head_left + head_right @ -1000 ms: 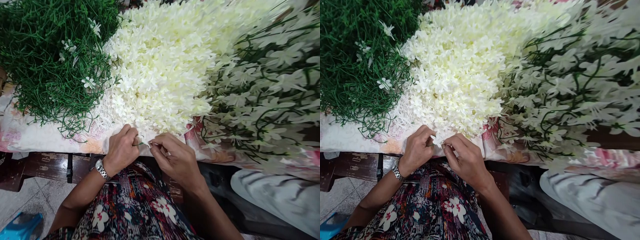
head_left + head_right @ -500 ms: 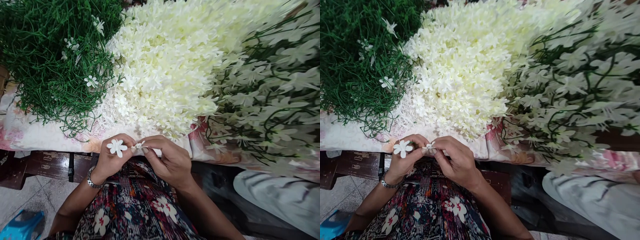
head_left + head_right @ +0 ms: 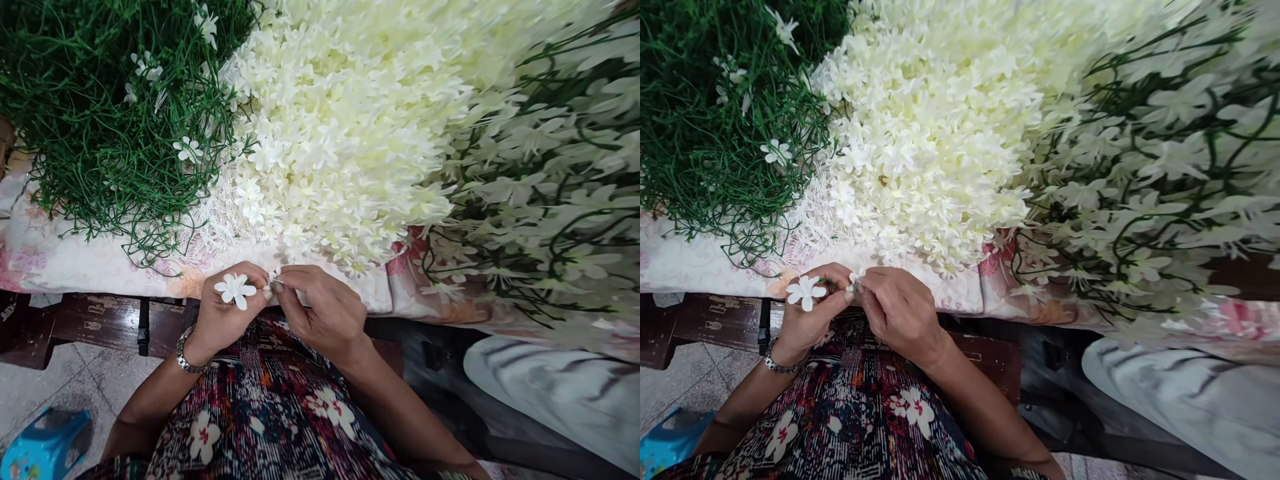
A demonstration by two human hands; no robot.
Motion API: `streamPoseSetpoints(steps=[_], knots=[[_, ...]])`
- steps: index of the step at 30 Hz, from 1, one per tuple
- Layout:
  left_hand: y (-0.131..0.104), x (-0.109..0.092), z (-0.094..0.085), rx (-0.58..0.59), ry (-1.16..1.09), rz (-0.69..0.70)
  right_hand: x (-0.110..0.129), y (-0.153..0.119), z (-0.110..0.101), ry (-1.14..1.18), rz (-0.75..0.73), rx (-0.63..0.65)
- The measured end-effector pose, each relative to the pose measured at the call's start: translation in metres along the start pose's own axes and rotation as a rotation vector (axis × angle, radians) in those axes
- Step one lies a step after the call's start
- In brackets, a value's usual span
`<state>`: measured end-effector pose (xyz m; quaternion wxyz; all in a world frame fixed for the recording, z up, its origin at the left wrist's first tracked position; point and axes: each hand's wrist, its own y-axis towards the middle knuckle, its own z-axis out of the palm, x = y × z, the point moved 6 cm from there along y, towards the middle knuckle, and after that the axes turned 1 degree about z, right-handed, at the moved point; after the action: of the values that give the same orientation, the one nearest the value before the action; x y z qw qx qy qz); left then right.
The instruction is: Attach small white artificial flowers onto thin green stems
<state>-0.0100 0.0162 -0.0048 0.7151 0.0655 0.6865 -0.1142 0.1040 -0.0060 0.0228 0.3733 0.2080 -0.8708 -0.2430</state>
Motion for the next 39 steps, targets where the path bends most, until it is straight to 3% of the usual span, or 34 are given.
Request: streamPoseSetpoints(steps=[4, 10, 16, 23, 28, 34, 39], knots=[[-0.003, 0.004, -0.005, -0.019, 0.033, -0.007, -0.003, 0.0, 0.001, 0.131, 0.054, 0.055], [-0.004, 0.018, -0.004, -0.055, -0.171, -0.051, -0.006, -0.001, 0.0, 0.267, 0.119, 0.025], [-0.003, 0.011, -0.003, -0.06, 0.002, 0.062, -0.007, -0.001, 0.003, 0.311, 0.137, 0.036], [-0.002, 0.015, -0.01, -0.06, -0.158, 0.078, -0.008, 0.005, 0.009, 0.426, 0.173, 0.224], [-0.002, 0.021, -0.016, -0.049, -0.225, 0.025, -0.005, 0.009, 0.007, 0.392, 0.155, 0.248], [-0.003, 0.011, -0.017, -0.023, -0.106, 0.09, 0.002, 0.01, 0.005, 0.21, 0.021, 0.163], [-0.004, 0.0, -0.015, 0.043, 0.053, 0.125, 0.001, 0.007, 0.013, 0.279, 0.018, 0.258]])
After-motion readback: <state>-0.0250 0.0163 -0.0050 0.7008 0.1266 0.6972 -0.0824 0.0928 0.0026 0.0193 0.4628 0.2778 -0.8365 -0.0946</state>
